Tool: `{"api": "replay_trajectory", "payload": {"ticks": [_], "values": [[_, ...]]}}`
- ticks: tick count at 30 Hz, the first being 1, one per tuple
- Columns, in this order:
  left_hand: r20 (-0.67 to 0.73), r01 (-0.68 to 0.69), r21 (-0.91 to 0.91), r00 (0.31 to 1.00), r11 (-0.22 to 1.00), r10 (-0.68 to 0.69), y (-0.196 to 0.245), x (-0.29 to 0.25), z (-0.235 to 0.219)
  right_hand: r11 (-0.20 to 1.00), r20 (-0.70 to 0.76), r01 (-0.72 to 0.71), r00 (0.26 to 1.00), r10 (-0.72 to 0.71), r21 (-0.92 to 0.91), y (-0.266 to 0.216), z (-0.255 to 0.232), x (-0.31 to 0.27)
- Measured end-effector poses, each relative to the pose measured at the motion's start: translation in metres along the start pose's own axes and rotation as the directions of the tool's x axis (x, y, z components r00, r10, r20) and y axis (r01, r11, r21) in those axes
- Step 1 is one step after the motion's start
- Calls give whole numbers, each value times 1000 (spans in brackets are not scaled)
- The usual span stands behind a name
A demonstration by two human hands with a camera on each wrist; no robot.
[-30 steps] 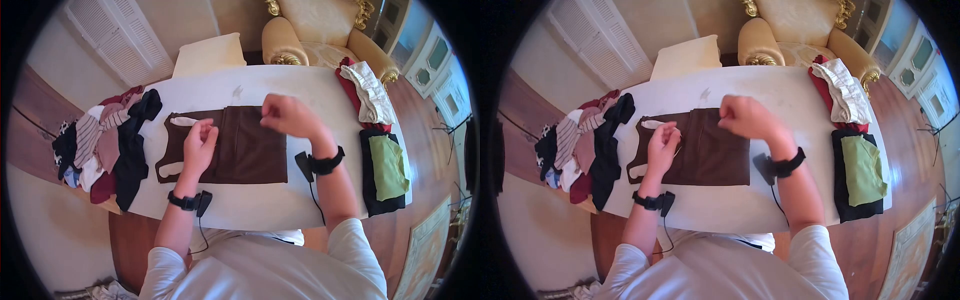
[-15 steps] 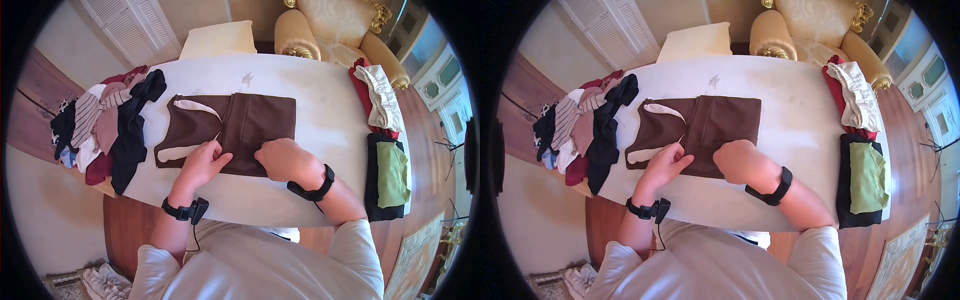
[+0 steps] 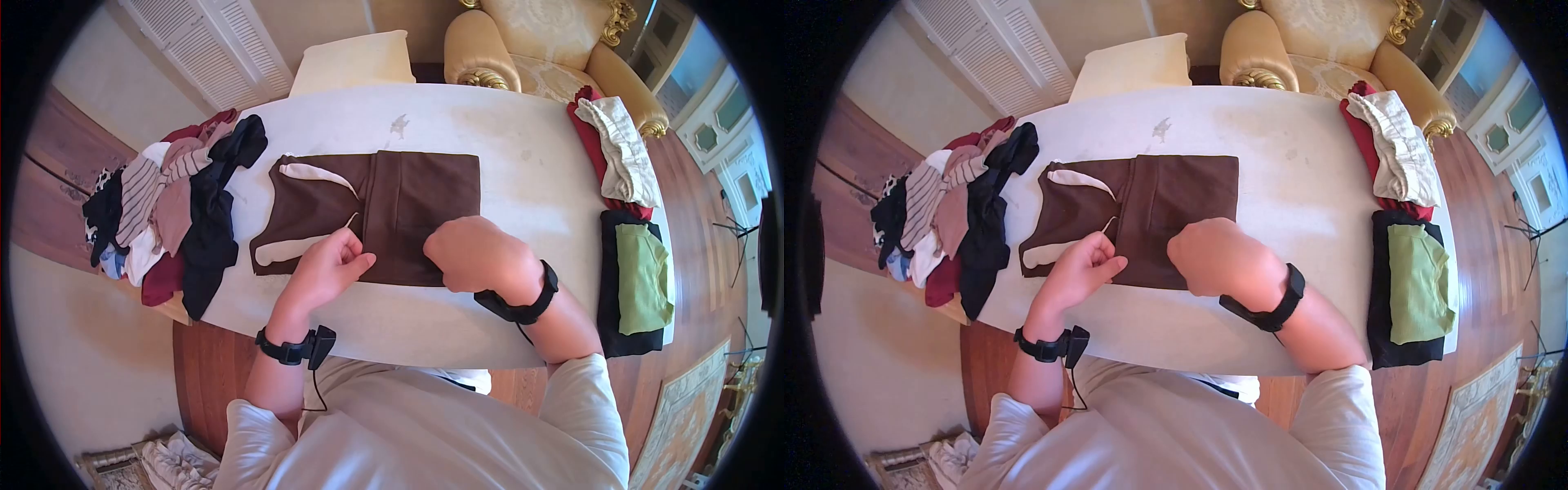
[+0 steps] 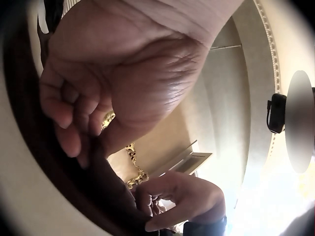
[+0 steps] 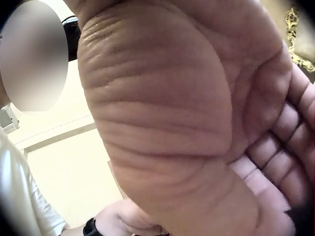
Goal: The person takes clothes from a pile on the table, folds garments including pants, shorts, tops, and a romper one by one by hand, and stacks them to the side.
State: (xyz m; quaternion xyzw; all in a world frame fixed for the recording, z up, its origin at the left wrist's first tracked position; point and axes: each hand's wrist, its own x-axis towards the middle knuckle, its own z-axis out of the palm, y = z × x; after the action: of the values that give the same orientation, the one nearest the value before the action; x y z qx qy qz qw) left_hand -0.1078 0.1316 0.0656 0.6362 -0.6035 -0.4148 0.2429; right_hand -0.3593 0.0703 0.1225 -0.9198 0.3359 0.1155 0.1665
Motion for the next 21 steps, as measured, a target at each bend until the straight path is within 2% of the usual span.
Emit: {"api": "replay_trajectory", "payload": {"ticks": [1, 5, 7, 8, 9, 10, 11, 13, 14, 15, 16, 17, 19, 21], "values": [[1, -1, 2, 1000, 1000, 1, 0, 0, 1, 1000, 51, -10, 999, 10, -3, -2, -2, 0], [-15, 16, 152, 1000, 988, -14, 5, -3, 1, 999, 50, 21, 999, -20, -25, 0, 6, 4], [-15, 31, 200, 999, 979, -28, 6, -4, 1, 997, 97, 41, 994, -47, 60, 3, 1, 3], [-92, -46, 269, 993, 962, 73, 5, -4, 3, 997, 96, 40, 994, -46, 58, 9, 0, 3], [-160, -115, 342, 971, 933, 178, 4, -3, 4, 996, -8, 30, 1000, -30, 90, 18, 0, 1], [-161, -117, 340, 970, 933, 181, 9, -2, 6, 992, -110, 23, 994, -10, 121, 27, -1, -1], [-189, -110, 327, 966, 939, 178, 17, -2, 10, 993, -109, 22, 994, -9, 118, 38, -2, -2], [-220, -103, 311, 959, 945, 177, 23, 0, 19, 978, -222, -128, 961, 163, 163, 58, -5, -1], [-214, -284, 420, 892, 862, 399, 21, 2, 26, 979, -223, -127, 961, 161, 159, 66, -4, 1], [-180, -441, 522, 779, 730, 600, 20, 2, 29, 965, -228, -207, 943, 241, 162, 72, -2, 2], [-101, -406, 527, 843, 747, 529, 23, -1, 30, 943, -234, -288, 918, 321, 165, 77, -2, 3], [-101, -410, 526, 840, 745, 534, 22, -1, 32, 943, -236, -291, 916, 324, 163, 79, -3, 4], [17, -381, 635, 877, 672, 481, 22, 1, 33, 914, -159, -351, 909, 385, 205, 80, -5, 6], [17, -397, 625, 868, 672, 497, 31, 4, 33, 918, -128, -344, 919, 372, 195, 77, -10, 5]]}}
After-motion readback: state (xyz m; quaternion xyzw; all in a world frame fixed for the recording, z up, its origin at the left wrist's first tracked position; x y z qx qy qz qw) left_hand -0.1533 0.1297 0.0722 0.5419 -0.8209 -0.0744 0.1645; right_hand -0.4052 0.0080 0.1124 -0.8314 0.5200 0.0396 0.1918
